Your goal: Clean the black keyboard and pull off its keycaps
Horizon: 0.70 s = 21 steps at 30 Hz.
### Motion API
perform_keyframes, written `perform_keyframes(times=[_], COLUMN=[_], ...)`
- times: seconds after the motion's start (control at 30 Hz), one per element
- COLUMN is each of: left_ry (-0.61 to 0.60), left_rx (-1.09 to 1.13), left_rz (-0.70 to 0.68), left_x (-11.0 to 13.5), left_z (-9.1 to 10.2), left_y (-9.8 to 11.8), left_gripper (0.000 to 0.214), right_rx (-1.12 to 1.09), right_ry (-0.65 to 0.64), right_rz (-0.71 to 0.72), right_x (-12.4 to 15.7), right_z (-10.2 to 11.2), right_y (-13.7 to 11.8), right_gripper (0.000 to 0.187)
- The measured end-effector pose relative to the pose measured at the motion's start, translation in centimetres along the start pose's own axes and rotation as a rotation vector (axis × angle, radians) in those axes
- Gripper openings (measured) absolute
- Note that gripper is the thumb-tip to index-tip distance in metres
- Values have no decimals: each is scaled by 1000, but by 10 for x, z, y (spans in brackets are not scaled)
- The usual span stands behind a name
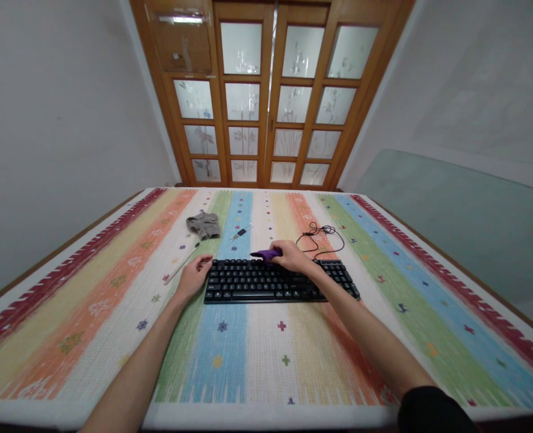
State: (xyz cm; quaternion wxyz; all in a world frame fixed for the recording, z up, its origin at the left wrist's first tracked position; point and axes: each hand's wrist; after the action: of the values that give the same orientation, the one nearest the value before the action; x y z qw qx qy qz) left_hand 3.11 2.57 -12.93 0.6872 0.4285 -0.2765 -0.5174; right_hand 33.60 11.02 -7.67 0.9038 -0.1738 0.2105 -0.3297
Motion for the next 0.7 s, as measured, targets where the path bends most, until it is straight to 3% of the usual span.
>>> perform_keyframes(times=[0.13,0.23,0.37,0.53,0.7], left_ry=[-1,3,0,-7,-6], left_rx=[17,30,11,7,6], left_rz=[8,10,10,-3,2], left_x=[-1,-1,-2,-2,0], left_z=[0,-1,-1,0,0], left_y=[-1,-3,-4,-3,-1], left_gripper=[44,44,44,44,43], right_rx=[44,162,197,79,126], right_ry=[-98,-79,-22,70,-69], right_rz=[102,116,77,10,96], right_x=[0,1,0,-5,-7], right_z=[-10,-20,-22,-16,-24], right_y=[-5,-6,-5,-13,-24], right_gripper=[23,29,26,15,22])
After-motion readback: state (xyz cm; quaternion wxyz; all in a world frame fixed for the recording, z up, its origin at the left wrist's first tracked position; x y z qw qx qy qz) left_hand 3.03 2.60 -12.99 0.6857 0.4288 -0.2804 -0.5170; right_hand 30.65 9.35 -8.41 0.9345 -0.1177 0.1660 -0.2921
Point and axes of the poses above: each hand's wrist, its own x-axis away from the middle knuckle, its own z-axis out of the back of the hand, y = z × x, and after that the axes turned 8 degrees about z, right-handed
